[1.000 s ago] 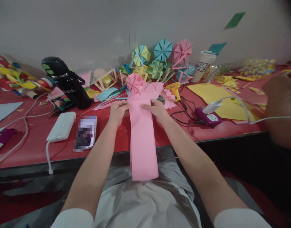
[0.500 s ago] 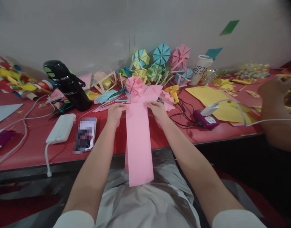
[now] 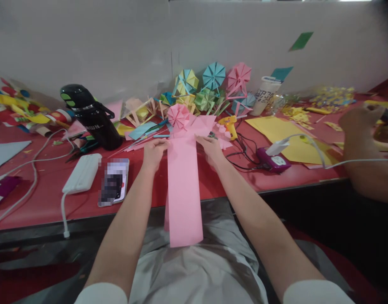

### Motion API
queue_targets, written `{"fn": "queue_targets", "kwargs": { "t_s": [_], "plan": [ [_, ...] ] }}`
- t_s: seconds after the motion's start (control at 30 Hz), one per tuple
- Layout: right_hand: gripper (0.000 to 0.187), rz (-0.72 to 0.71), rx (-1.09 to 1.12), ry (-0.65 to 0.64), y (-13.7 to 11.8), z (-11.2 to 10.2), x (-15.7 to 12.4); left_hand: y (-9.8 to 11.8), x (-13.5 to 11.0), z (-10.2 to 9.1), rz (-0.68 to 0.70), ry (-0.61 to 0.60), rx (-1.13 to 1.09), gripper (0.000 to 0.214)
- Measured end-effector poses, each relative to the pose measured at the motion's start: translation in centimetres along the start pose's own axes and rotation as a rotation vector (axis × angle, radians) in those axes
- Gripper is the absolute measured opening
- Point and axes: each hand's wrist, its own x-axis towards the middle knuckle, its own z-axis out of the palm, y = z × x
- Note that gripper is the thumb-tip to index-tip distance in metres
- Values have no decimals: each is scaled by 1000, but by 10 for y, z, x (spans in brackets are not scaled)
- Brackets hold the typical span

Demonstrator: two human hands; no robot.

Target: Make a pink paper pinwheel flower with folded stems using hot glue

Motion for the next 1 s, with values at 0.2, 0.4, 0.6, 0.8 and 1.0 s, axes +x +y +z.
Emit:
{"fn": "queue_targets", "kwargs": {
  "t_s": [0.2, 0.4, 0.6, 0.8, 1.0],
  "plan": [
    [44, 51, -199, -142, -2, 0, -6, 6, -3, 2, -14, 39, -15, 17],
    [51, -59, -309, -57, 0, -5, -4, 6, -2, 2, 13, 41, -16, 16],
    [51, -65, -337, -166, -3, -3, -6, 7, 0, 1, 25, 59, -34, 16],
    [57, -86, -397, -79, -5, -3, -7, 10, 0, 1, 31, 91, -51, 14],
    [41, -96, -362, -197, -5, -1, -6, 10, 2, -2, 44, 131, -94, 15]
  ]
}}
